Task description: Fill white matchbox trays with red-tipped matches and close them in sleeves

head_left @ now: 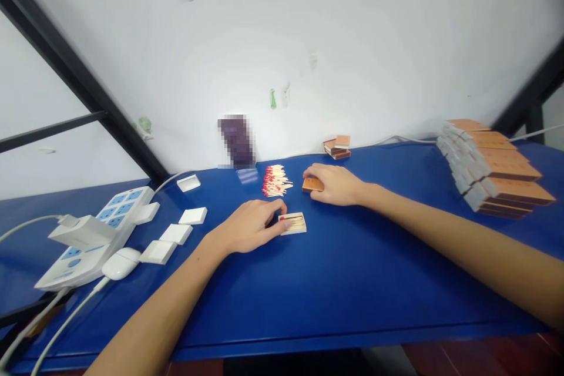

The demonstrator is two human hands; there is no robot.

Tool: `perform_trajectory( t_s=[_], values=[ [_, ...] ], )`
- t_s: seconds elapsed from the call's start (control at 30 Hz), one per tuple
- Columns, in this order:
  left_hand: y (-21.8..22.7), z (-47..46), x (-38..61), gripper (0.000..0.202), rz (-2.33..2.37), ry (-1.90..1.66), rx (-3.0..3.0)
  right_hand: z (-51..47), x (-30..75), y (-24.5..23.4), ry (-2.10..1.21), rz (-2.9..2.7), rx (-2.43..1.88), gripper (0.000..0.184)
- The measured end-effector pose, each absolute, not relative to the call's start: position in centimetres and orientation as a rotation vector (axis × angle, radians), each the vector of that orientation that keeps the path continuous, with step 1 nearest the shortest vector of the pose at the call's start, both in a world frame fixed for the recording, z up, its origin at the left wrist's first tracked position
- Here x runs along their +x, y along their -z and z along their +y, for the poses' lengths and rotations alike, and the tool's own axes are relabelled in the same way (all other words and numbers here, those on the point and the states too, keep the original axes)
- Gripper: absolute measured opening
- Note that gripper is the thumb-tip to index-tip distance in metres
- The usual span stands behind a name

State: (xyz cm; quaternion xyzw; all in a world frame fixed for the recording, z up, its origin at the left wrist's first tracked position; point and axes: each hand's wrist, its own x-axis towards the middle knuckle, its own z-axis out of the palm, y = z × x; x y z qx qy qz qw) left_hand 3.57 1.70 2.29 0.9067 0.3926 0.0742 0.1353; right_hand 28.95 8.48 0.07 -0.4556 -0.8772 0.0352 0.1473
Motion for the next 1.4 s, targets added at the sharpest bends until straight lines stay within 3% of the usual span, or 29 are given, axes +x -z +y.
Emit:
perform_trajectory(
  t_s=[0.1, 0.27, 0.47, 1.03, 1.27, 1.4],
  values=[
    [-2.2, 1.6, 3.6, 0.037, 1.135, -0.201, 2.671, 5.9, 29.1, -0.4, -0.226, -2.583, -1.174, 0.031],
    [-2.1, 1.6, 3.8, 0.035, 1.157, -0.211, 2.704, 1.6, 30.3, -0.4, -0.476, -2.575, -1.048, 0.036],
    [-2.0, 1.7, 3.9, 0.039, 1.17, -0.221, 2.69, 0.4, 30.8, 0.0, -0.558, -2.474, -0.956, 0.059],
    [-1.6, 1.7, 4.1, 0.043, 1.182, -0.213, 2.714, 0.3, 31.3, -0.1, -0.51, -2.47, -0.971, 0.054],
    [-1.5, 1.4, 4.5, 0.044, 1.137, -0.211, 2.701, 0.7, 32.0, -0.7, -0.528, -2.505, -0.906, 0.039],
    [-1.5, 1.3, 4.5, 0.046, 1.123, -0.192, 2.727, 0.6, 32.2, -0.9, -0.578, -2.518, -0.885, 0.045]
  ],
)
